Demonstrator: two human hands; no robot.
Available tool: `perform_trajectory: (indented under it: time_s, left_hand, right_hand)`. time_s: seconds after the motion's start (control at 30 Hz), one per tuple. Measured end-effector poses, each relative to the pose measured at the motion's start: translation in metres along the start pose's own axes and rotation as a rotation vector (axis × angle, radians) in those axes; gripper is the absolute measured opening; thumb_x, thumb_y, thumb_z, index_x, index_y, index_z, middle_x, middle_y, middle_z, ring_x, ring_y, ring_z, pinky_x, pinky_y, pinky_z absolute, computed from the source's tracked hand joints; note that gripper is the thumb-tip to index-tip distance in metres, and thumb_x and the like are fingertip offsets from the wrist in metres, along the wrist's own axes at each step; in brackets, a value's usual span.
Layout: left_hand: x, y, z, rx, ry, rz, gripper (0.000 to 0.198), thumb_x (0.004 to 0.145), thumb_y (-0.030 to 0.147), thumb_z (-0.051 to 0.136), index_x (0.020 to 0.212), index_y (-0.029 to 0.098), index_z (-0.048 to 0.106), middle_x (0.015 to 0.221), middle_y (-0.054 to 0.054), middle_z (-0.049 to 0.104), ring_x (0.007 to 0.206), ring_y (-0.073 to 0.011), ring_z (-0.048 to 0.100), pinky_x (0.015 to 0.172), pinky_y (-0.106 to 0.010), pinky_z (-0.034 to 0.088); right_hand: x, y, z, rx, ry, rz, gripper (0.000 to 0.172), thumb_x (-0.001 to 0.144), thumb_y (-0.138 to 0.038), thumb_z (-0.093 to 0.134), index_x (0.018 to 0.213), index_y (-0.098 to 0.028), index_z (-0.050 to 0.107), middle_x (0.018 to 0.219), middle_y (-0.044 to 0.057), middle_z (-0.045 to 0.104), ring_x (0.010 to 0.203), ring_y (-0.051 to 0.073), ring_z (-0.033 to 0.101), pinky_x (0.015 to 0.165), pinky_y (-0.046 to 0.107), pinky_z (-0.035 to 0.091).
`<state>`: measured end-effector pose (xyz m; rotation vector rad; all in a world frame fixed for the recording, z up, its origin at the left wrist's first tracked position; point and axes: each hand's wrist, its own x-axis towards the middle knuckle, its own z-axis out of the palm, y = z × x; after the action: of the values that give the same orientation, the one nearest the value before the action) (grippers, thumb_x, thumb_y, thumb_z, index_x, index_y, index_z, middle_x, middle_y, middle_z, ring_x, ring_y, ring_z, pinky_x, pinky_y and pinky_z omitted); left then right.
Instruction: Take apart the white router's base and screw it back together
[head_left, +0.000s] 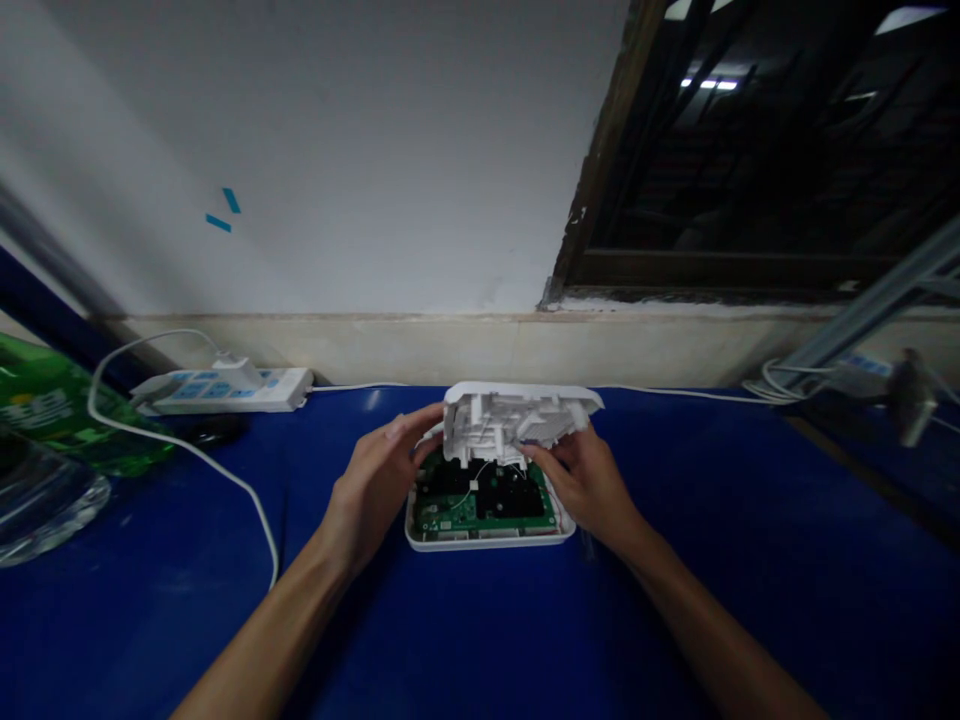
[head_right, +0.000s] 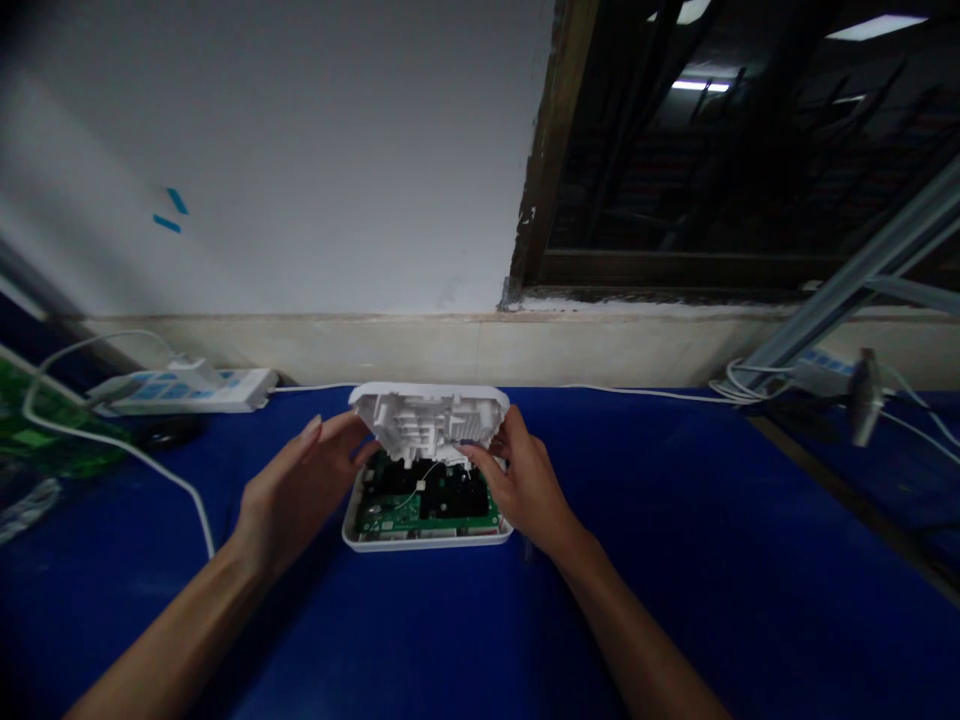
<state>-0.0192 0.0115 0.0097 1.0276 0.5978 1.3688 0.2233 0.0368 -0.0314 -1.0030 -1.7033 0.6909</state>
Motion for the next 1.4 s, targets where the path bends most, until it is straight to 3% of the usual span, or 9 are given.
perform_trajectory:
  time_s: [0.17, 0.3, 0.43, 0.53, 0.67, 0.77, 0.93, 1.13, 1.4]
  left_hand:
    - [0.005, 0.003, -0.008, -0.055, 0.2, -0.144, 0.042, 0.092, 0.051, 0.065, 0.121, 0.02, 0.073, 0.101, -0.008, 0.075, 0.107, -0.0252, 0.066, 0.099, -0.038, 0.049]
    - [0.002, 0.008, 0.0, -0.129, 0.146, -0.303, 0.073, 0.089, 0.061, 0.065, 0.147, 0.02, 0.052, 0.11, -0.012, 0.074, 0.103, -0.0316, 0.07, 0.09, -0.042, 0.053]
    - [0.0, 0.007, 0.004, -0.075, 0.196, -0.326, 0.094, 0.078, 0.034, 0.084, 0.157, 0.031, 0.034, 0.114, -0.01, 0.075, 0.096, -0.0322, 0.074, 0.085, -0.042, 0.055]
    - [0.002, 0.004, -0.001, -0.058, 0.258, -0.347, 0.102, 0.073, 0.02, 0.085, 0.157, 0.035, 0.029, 0.106, -0.008, 0.076, 0.088, -0.0303, 0.075, 0.08, -0.041, 0.057]
    - [0.003, 0.003, -0.006, -0.039, 0.229, -0.344, 0.102, 0.074, 0.018, 0.083, 0.158, 0.034, 0.029, 0.107, -0.007, 0.075, 0.087, -0.0295, 0.075, 0.08, -0.042, 0.058]
    - [0.003, 0.002, -0.006, -0.038, 0.184, -0.352, 0.095, 0.073, 0.017, 0.08, 0.156, 0.031, 0.035, 0.106, -0.007, 0.075, 0.089, -0.0294, 0.074, 0.081, -0.041, 0.057]
    - [0.003, -0.001, -0.008, 0.094, 0.17, -0.341, 0.088, 0.075, 0.025, 0.082, 0.153, 0.028, 0.041, 0.098, -0.008, 0.076, 0.083, -0.0288, 0.073, 0.076, -0.041, 0.057]
    - [0.001, 0.006, -0.019, 0.867, 0.298, -0.005, 0.05, 0.084, 0.045, 0.075, 0.13, 0.025, 0.07, 0.12, -0.011, 0.072, 0.103, -0.0358, 0.07, 0.094, -0.049, 0.052]
    - [-0.002, 0.011, -0.027, 1.086, -0.342, 0.213, 0.074, 0.07, 0.038, 0.089, 0.139, 0.028, 0.064, 0.141, -0.011, 0.063, 0.137, -0.041, 0.046, 0.118, -0.058, 0.027]
  right_hand:
    - [-0.004, -0.001, -0.013, -0.401, 0.142, -0.244, 0.019, 0.091, -0.022, 0.065, 0.108, -0.025, 0.058, 0.113, 0.011, 0.077, 0.099, 0.029, 0.076, 0.082, 0.045, 0.064]
    - [-0.003, -0.002, -0.023, -0.603, 0.029, -0.515, 0.023, 0.088, -0.009, 0.06, 0.102, -0.027, 0.06, 0.125, 0.01, 0.074, 0.115, 0.028, 0.07, 0.096, 0.051, 0.057]
    - [0.001, -0.011, -0.022, -0.691, -0.14, -0.61, 0.02, 0.089, -0.01, 0.062, 0.101, -0.027, 0.062, 0.129, 0.009, 0.072, 0.118, 0.029, 0.067, 0.097, 0.055, 0.053]
    - [0.003, -0.019, -0.021, -0.684, -0.224, -0.585, 0.028, 0.088, -0.024, 0.072, 0.115, -0.027, 0.063, 0.142, 0.011, 0.062, 0.132, 0.033, 0.056, 0.105, 0.06, 0.047]
    - [0.003, -0.025, -0.025, -0.614, -0.289, -0.456, 0.081, 0.071, -0.048, 0.088, 0.142, -0.029, 0.053, 0.165, 0.015, 0.033, 0.149, 0.043, 0.032, 0.112, 0.071, 0.035]
    - [0.0, -0.026, -0.029, -0.554, -0.354, -0.329, 0.103, 0.062, -0.05, 0.092, 0.151, -0.033, 0.045, 0.168, 0.014, 0.025, 0.148, 0.047, 0.032, 0.108, 0.075, 0.039]
    - [-0.003, -0.021, -0.031, -0.503, -0.404, -0.241, 0.102, 0.065, -0.048, 0.089, 0.154, -0.034, 0.04, 0.159, 0.012, 0.043, 0.142, 0.041, 0.043, 0.109, 0.067, 0.044]
    - [-0.004, -0.019, -0.033, -0.541, -0.397, -0.272, 0.093, 0.067, -0.052, 0.087, 0.147, -0.027, 0.045, 0.146, 0.014, 0.056, 0.135, 0.036, 0.05, 0.111, 0.058, 0.042]
    - [-0.005, -0.017, -0.029, -0.572, -0.47, -0.191, 0.088, 0.069, -0.057, 0.085, 0.144, -0.028, 0.051, 0.147, 0.014, 0.055, 0.134, 0.039, 0.05, 0.107, 0.062, 0.044]
